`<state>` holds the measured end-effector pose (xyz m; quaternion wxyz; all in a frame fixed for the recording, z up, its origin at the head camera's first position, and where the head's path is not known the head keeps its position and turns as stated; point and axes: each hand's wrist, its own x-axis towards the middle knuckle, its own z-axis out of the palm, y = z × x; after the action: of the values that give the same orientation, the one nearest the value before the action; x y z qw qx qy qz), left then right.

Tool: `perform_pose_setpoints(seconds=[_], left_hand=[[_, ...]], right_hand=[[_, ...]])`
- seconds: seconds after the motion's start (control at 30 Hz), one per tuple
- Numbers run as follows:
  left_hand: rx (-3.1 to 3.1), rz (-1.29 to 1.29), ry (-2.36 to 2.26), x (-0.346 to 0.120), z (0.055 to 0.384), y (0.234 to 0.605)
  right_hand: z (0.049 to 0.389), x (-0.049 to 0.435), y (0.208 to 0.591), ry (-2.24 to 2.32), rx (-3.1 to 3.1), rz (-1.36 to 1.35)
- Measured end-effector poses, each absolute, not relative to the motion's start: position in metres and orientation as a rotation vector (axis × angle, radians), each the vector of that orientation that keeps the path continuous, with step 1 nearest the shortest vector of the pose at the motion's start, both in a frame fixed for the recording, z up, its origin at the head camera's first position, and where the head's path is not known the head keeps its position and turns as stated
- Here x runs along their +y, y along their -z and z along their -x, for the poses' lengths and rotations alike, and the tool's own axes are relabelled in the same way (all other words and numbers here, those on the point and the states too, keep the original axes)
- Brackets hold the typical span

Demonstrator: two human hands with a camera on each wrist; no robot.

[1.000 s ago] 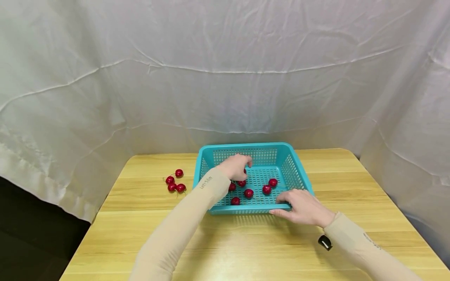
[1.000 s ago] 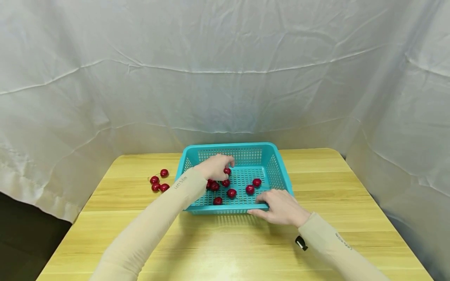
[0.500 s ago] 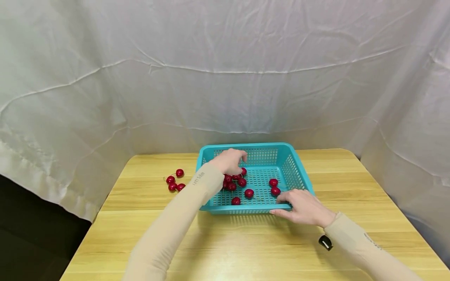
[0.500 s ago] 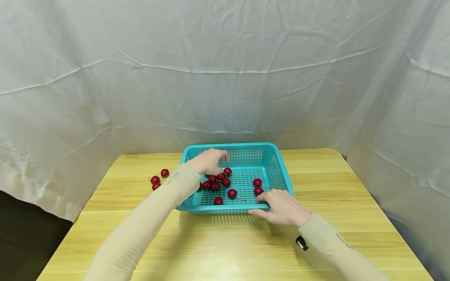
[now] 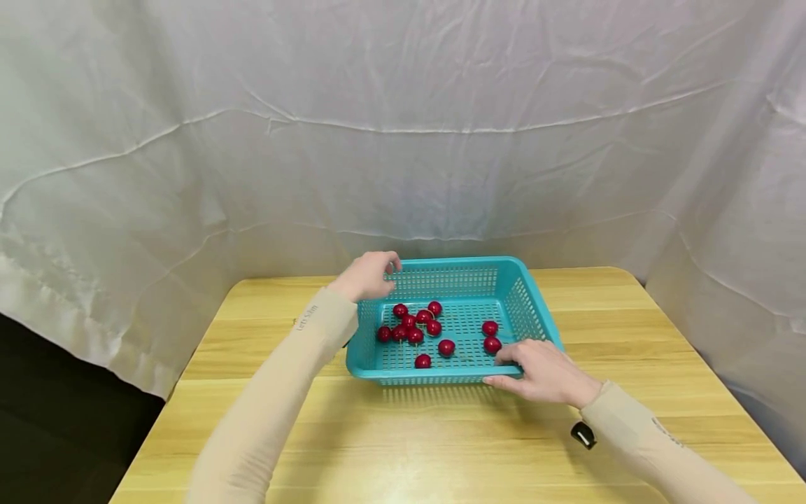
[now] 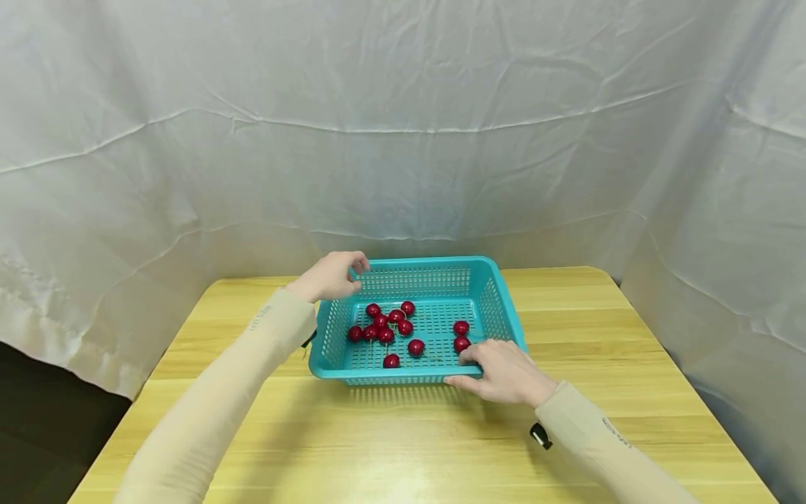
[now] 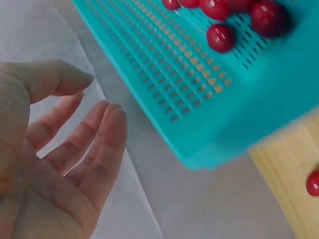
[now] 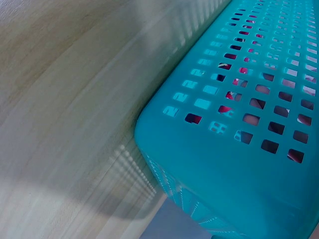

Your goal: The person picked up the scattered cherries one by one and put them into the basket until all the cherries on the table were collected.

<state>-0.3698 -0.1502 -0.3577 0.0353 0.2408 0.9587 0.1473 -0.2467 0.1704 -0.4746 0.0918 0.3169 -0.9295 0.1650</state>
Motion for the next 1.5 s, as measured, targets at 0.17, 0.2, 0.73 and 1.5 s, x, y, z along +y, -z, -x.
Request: perform_pose_setpoints(seconds=[0.17, 0.2, 0.73, 1.5], left_hand=[[3.004, -0.639, -0.54, -0.178, 0.371, 0.357], [3.011, -0.608, -0.562, -0.183, 0.371, 0.357], [3.103, -0.415, -0.568, -0.257, 0.366, 0.373], [2.94, -0.348, -0.462, -0.307, 0.355, 0.418]], right_hand=[[0.247, 0.171, 0.475, -0.491, -2.767, -0.936], [0.247, 0.171, 0.475, -0.49, -2.77, -0.934], [0.246, 0.171, 0.476, -0.497, -2.768, -0.934], [0.246, 0.17, 0.475, -0.499, -2.773, -0.935]])
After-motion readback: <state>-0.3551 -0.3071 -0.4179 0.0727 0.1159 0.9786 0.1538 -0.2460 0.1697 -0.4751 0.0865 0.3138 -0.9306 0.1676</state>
